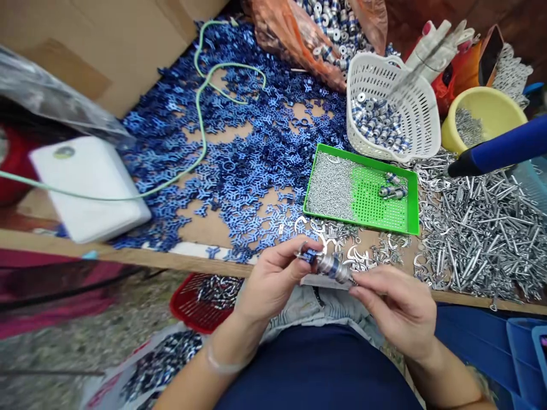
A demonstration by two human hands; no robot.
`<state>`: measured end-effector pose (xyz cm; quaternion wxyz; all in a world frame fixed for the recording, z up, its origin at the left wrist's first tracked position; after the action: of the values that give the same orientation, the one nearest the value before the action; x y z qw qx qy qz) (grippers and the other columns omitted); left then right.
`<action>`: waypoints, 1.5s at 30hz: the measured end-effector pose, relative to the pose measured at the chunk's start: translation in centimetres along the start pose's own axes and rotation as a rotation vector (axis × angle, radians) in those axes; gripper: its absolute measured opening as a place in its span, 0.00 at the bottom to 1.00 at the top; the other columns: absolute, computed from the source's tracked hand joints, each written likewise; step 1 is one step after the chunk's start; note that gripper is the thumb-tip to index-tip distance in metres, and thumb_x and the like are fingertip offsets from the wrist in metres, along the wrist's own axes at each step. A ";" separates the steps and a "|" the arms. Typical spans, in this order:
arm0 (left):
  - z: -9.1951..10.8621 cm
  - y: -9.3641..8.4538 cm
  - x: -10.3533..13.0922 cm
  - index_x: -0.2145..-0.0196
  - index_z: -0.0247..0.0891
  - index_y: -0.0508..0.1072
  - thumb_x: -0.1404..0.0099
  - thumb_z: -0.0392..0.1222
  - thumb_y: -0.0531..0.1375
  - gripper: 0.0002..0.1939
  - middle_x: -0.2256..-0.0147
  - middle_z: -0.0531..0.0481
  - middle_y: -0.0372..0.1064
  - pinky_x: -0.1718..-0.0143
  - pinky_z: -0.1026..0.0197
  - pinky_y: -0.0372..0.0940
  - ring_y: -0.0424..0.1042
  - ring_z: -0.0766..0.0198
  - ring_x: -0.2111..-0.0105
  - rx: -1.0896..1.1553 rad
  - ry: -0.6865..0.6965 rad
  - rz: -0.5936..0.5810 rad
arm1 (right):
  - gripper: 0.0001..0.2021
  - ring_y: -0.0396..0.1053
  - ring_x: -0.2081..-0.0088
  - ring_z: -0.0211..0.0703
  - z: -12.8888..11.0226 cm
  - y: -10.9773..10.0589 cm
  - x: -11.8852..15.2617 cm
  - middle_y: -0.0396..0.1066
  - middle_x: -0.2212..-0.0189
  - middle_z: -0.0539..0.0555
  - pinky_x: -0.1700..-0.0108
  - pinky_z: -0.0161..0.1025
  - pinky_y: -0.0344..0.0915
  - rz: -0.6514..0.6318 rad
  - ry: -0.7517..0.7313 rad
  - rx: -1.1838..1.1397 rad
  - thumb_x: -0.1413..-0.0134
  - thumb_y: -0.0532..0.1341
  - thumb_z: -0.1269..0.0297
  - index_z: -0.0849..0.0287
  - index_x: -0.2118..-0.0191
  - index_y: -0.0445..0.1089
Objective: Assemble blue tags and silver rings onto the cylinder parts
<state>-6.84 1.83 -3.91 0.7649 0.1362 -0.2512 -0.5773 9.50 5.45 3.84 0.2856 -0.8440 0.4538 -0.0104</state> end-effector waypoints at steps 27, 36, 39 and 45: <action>5.8 0.9 1.5 0.53 0.46 0.73 0.37 0.37 0.56 0.15 0.60 0.44 0.71 0.58 0.58 0.67 0.70 0.57 0.59 -0.565 0.308 -0.445 | 0.05 0.72 0.78 0.36 4.3 4.0 2.1 0.75 0.80 0.48 0.74 0.30 0.70 0.137 0.633 -0.830 0.59 0.69 0.68 0.55 0.72 0.74; 0.6 4.1 0.8 0.73 0.41 0.66 0.43 0.50 0.57 0.10 0.80 0.53 0.63 0.70 0.55 0.66 0.67 0.63 0.79 0.440 -0.032 -0.378 | 0.06 0.73 0.66 0.39 3.2 5.1 1.9 0.73 0.77 0.47 0.60 0.38 0.69 0.176 0.271 -0.551 0.50 0.63 0.67 0.55 0.70 0.64; 0.8 4.7 1.1 0.73 0.40 0.63 0.42 0.48 0.55 0.10 0.83 0.56 0.56 0.74 0.59 0.62 0.59 0.67 0.82 0.334 0.032 -0.350 | 0.08 0.70 0.69 0.37 2.6 4.6 1.7 0.69 0.77 0.46 0.63 0.36 0.67 0.139 0.097 -0.243 0.50 0.63 0.70 0.55 0.69 0.61; 3.5 4.0 2.3 0.66 0.38 0.65 0.42 0.35 0.54 0.04 0.77 0.51 0.63 0.76 0.63 0.61 0.64 0.66 0.78 -0.489 0.633 -0.205 | 0.25 0.62 0.53 0.47 0.2 2.5 1.3 0.64 0.55 0.58 0.51 0.48 0.62 0.023 -0.044 0.007 0.51 0.60 0.68 0.57 0.46 0.56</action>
<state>-5.00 1.07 1.49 0.7528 0.1456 0.1563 -0.6227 8.41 3.50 2.16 0.2985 -0.8378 0.4570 0.0098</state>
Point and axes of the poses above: each hand's wrist, its own x-axis away from the middle knuckle, its own y-axis out of the palm, z = x × y, the point moved 5 cm from there along -x, towards the middle knuckle
